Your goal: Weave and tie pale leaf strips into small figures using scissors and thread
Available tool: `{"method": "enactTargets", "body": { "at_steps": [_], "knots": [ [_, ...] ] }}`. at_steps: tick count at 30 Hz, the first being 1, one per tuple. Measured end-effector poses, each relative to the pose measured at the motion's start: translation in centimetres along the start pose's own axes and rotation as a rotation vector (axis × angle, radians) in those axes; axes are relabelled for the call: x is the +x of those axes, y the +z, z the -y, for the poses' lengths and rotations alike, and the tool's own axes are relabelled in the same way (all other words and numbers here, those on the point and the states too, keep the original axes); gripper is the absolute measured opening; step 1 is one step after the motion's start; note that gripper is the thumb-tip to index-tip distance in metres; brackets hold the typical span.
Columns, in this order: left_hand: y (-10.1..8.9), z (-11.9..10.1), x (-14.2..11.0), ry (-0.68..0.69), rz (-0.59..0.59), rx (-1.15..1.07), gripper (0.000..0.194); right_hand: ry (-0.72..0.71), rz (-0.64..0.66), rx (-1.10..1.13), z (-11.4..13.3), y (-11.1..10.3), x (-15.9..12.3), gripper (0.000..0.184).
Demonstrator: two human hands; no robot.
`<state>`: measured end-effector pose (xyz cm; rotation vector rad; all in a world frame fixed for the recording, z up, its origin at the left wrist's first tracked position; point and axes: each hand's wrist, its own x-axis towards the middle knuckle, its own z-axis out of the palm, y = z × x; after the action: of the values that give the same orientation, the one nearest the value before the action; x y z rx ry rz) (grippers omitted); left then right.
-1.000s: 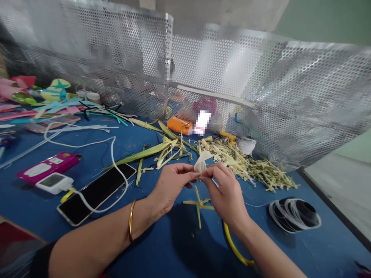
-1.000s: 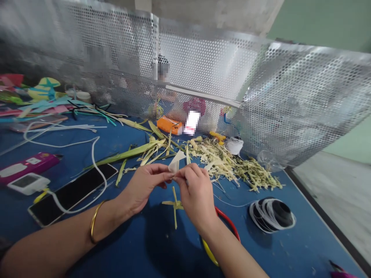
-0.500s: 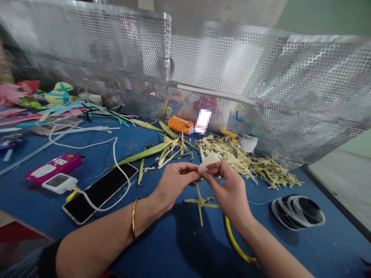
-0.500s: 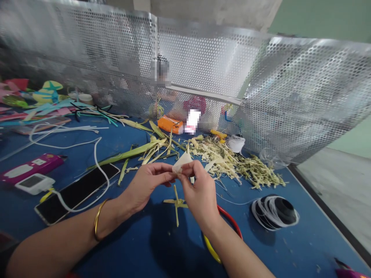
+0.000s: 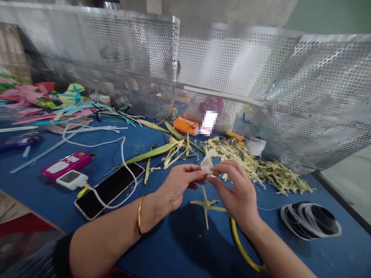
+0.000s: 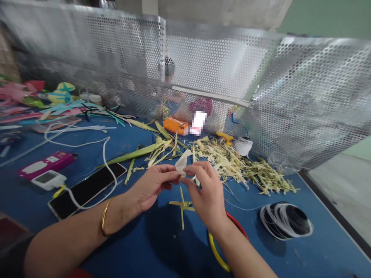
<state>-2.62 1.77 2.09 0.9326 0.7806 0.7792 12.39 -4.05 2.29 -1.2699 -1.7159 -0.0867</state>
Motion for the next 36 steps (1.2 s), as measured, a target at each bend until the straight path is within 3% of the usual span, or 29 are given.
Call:
{"method": "enactTargets", "body": {
  "at_steps": [4, 8, 15, 26, 36],
  "knots": [
    [-0.09, 0.18, -0.03, -0.025, 0.012, 0.010, 0.013, -0.228, -0.009, -0.219, -0.04, -0.06, -0.18, 0.013],
    [-0.10, 0.27, -0.06, -0.003, 0.010, 0.003, 0.017, -0.263, -0.021, -0.235, -0.15, -0.09, -0.13, 0.013],
    [0.31, 0.07, -0.29, 0.049, 0.021, 0.020, 0.014, -0.188, -0.010, -0.206, -0.16, 0.05, 0.05, 0.009],
    [0.64, -0.05, -0.51, 0.177, -0.092, 0.130, 0.014, 0.154, 0.032, -0.061, 0.40, 0.65, -0.41, 0.008],
    [0.56, -0.14, -0.43, 0.204, -0.062, 0.177, 0.009, 0.283, -0.039, 0.019, 0.55, 0.59, -0.55, 0.011]
  ]
}}
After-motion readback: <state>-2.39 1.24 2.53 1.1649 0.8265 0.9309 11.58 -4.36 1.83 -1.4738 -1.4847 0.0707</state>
